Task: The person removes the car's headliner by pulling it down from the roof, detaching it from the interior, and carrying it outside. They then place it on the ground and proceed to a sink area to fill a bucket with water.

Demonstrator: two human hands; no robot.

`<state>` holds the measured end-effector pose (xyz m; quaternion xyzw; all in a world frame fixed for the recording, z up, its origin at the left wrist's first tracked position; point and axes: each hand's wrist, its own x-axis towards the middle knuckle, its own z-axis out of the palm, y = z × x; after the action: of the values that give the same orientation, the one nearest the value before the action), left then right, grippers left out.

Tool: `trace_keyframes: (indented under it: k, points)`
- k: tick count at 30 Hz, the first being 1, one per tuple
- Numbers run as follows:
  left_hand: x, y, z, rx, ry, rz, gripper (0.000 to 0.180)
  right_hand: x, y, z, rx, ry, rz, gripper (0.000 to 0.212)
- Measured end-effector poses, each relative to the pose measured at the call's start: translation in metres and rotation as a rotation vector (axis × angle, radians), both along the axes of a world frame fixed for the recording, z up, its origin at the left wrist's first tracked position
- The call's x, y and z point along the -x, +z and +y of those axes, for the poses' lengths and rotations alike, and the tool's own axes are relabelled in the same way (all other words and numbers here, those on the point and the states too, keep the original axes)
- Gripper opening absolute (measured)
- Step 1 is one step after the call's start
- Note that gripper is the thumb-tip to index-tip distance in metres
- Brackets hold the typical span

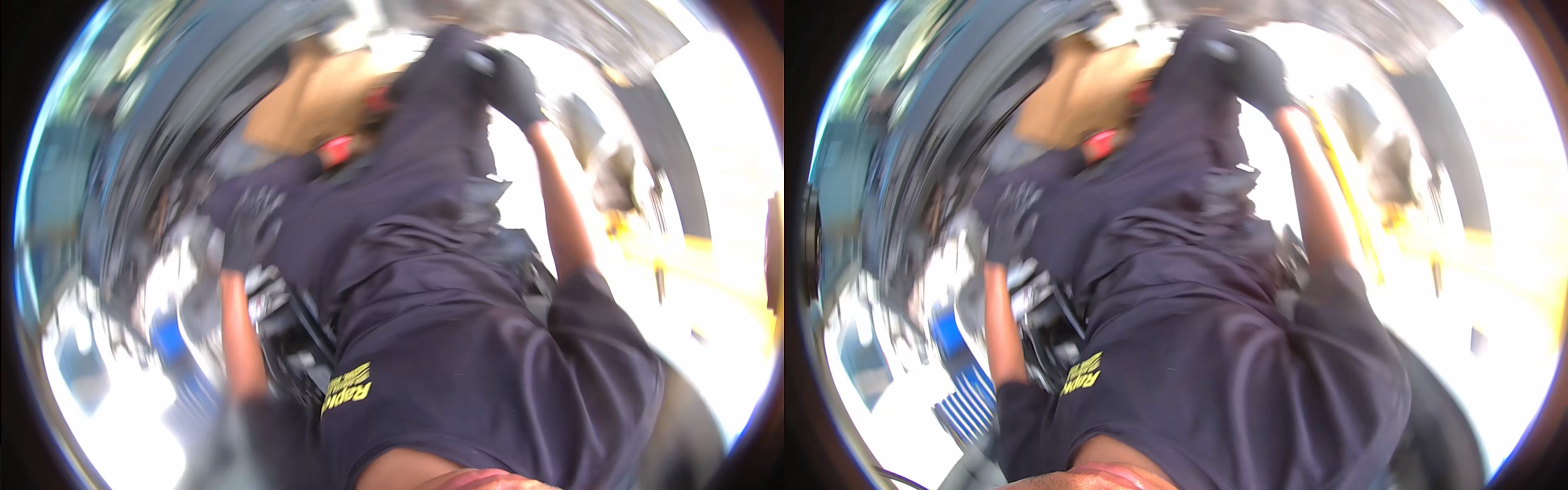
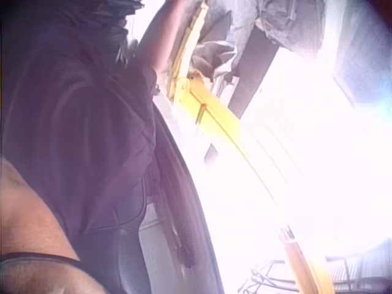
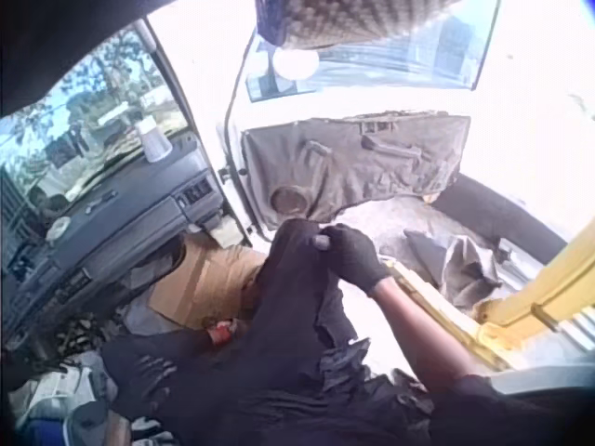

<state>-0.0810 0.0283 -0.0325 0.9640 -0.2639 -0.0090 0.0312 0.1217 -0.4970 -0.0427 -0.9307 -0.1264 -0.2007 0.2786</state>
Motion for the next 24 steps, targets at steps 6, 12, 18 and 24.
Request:
trace_keyframes:
  k: [6, 12, 18, 24]
  points:
    - [-0.03, 0.025, 0.153, 0.072, 1.373, -0.504, 0.039, 0.026, -0.011, 0.041, 0.056, -0.041, 0.008, 0.026]
    - [0.012, -0.005, -0.012, 0.226, -0.308, -0.267, 0.033, 0.036, -0.002, 0.046, 0.193, -0.097, 0.083, 0.025]
    - [-0.053, -0.007, 0.12, -0.273, 0.798, -0.056, 0.042, 0.031, 0.0, 0.057, 0.207, -0.061, 0.05, 0.026]
    - [-0.075, 0.005, 0.002, 0.28, 0.22, 0.009, 0.036, 0.039, 0.005, 0.046, 0.193, -0.158, 0.043, 0.026]
